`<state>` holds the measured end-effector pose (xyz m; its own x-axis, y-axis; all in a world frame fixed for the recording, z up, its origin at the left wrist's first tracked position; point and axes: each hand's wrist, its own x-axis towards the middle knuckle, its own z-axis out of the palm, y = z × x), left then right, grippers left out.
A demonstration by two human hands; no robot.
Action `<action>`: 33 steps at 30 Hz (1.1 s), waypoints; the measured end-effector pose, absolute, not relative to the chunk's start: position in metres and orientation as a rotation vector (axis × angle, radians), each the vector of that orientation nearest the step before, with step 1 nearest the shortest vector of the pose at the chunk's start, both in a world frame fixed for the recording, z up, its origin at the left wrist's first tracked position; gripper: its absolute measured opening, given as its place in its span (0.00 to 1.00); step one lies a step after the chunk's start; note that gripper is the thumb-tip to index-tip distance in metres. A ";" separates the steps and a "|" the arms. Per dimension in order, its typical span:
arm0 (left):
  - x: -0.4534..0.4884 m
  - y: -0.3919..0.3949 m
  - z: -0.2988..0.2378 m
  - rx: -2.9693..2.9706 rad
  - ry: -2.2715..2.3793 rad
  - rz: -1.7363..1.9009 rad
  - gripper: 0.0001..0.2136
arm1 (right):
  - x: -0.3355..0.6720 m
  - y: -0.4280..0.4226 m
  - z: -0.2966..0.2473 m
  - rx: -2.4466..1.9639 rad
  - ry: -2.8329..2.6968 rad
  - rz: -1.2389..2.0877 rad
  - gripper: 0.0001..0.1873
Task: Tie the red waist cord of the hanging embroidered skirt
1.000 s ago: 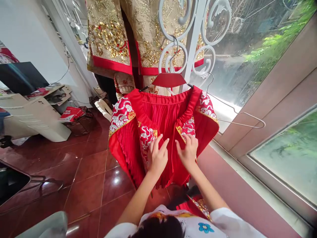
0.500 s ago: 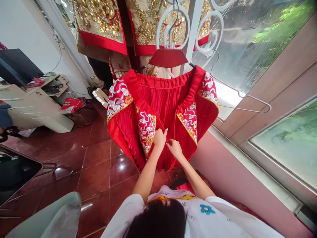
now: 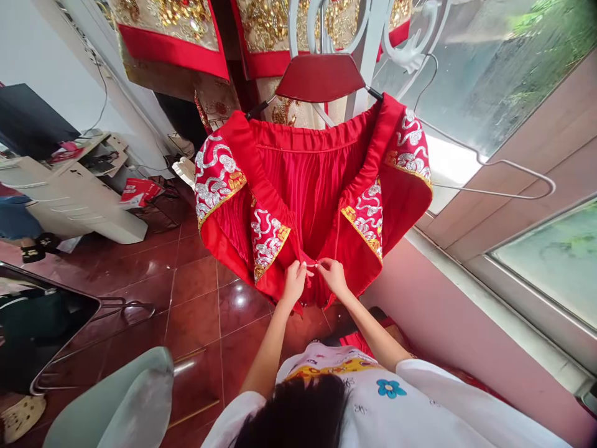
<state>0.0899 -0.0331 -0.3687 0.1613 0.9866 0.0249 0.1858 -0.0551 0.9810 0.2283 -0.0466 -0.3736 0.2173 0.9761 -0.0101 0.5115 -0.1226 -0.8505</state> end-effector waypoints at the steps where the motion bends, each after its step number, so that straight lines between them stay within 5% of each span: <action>1: 0.086 -0.036 -0.369 1.431 1.184 1.030 0.14 | 0.229 -0.048 -0.373 -1.744 -1.396 0.788 0.08; 14: 0.057 -0.075 -0.369 1.058 0.685 0.828 0.21 | 0.223 -0.028 -0.376 -1.711 -1.263 0.818 0.15; 33: 0.052 -0.080 -0.381 0.711 0.269 0.585 0.26 | 0.218 -0.011 -0.369 -1.669 -1.125 0.819 0.07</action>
<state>0.0516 -0.0802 -0.3814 0.8081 0.5878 -0.0374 -0.4105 0.6077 0.6798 0.2176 -0.0113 -0.3690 0.3576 0.9335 -0.0270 0.3125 -0.1469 -0.9385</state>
